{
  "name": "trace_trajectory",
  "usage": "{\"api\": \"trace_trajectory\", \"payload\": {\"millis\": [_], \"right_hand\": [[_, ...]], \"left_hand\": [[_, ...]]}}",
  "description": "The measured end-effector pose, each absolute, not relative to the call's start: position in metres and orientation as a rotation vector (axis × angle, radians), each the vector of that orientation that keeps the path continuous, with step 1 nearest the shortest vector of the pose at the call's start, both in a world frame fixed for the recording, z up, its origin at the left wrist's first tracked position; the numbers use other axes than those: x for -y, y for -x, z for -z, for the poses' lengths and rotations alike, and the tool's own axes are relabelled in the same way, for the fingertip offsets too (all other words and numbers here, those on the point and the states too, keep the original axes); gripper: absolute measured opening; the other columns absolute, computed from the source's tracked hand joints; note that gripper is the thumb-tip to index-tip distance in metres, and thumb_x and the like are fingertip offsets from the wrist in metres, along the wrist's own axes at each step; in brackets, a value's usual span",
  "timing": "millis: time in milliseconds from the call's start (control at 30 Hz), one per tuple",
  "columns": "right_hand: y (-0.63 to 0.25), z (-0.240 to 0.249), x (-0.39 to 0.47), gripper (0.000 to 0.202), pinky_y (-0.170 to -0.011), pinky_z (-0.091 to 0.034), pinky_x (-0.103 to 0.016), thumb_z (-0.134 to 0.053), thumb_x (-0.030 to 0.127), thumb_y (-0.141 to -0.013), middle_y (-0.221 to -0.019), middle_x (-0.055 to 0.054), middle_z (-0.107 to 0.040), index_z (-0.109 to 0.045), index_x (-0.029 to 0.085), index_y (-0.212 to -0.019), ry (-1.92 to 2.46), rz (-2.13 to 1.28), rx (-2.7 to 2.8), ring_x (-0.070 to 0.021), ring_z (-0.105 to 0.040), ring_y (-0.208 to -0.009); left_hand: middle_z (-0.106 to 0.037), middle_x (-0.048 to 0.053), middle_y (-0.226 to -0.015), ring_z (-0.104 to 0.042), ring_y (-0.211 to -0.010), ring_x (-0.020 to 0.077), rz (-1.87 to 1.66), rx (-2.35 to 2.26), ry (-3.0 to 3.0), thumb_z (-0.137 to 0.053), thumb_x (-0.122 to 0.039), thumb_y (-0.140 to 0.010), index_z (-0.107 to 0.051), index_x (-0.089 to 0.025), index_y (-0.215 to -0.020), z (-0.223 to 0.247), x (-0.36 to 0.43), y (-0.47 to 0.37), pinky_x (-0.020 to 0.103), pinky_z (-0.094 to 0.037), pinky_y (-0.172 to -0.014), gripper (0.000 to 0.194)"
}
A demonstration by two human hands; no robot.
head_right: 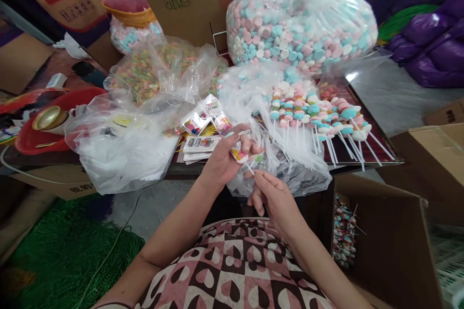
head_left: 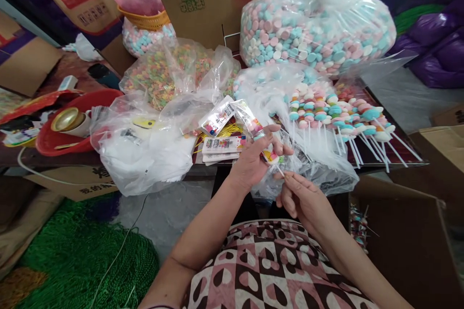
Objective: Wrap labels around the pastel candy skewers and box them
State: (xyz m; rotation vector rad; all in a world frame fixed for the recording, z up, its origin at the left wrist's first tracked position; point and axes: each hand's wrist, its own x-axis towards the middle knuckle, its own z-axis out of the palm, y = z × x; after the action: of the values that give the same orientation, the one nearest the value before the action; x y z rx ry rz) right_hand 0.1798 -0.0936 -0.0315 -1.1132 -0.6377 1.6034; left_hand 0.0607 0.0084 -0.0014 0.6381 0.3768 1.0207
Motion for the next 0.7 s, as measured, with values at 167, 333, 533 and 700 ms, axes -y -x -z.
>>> {"api": "trace_trajectory", "payload": {"millis": [167,333,533,700], "right_hand": [[-0.180,0.036,0.093,0.027,-0.044,-0.039,-0.021,-0.071,0.046,-0.083,-0.052,0.005,-0.060,-0.064,0.021,-0.088,1.337,-1.231,0.812,-0.0095,-0.051,-0.043],[-0.173,0.028,0.087,0.034,-0.049,-0.046,-0.025,-0.065,0.051,-0.086,-0.038,0.008,-0.049,-0.059,0.020,-0.073,1.100,-1.484,0.605,-0.0070,-0.038,-0.030],[-0.175,0.031,0.088,0.032,-0.057,-0.049,-0.023,-0.070,0.050,-0.084,-0.040,0.008,-0.051,-0.065,0.018,-0.082,1.129,-1.446,0.589,-0.0057,-0.041,-0.034],[-0.171,0.033,0.086,0.035,-0.052,-0.045,-0.023,-0.064,0.053,-0.087,-0.039,0.007,-0.052,-0.063,0.019,-0.079,1.153,-1.456,0.641,-0.0071,-0.040,-0.033]], "left_hand": [[-0.058,-0.005,-0.061,-0.067,-0.072,0.0144,-1.046,-0.472,-0.669,-0.069,-0.032,-0.082,-0.063,-0.018,-0.101,0.009,-0.004,-0.069,0.029,-0.052,-0.079,0.024],[-0.067,0.001,-0.074,-0.066,-0.068,0.0141,-0.805,-0.540,-0.779,-0.076,-0.036,-0.075,-0.062,-0.017,-0.110,0.020,0.013,-0.073,0.024,-0.050,-0.062,0.042],[-0.071,0.003,-0.096,-0.069,-0.084,0.0175,-1.029,-0.433,-0.695,-0.077,-0.050,-0.074,-0.055,-0.026,-0.125,0.004,0.000,-0.061,0.027,-0.053,-0.068,0.061],[-0.062,-0.004,-0.070,-0.056,-0.052,0.0078,-0.985,-0.551,-0.733,-0.070,-0.051,-0.080,-0.060,-0.023,-0.119,0.001,0.005,-0.070,0.019,-0.041,-0.047,0.049]]}}
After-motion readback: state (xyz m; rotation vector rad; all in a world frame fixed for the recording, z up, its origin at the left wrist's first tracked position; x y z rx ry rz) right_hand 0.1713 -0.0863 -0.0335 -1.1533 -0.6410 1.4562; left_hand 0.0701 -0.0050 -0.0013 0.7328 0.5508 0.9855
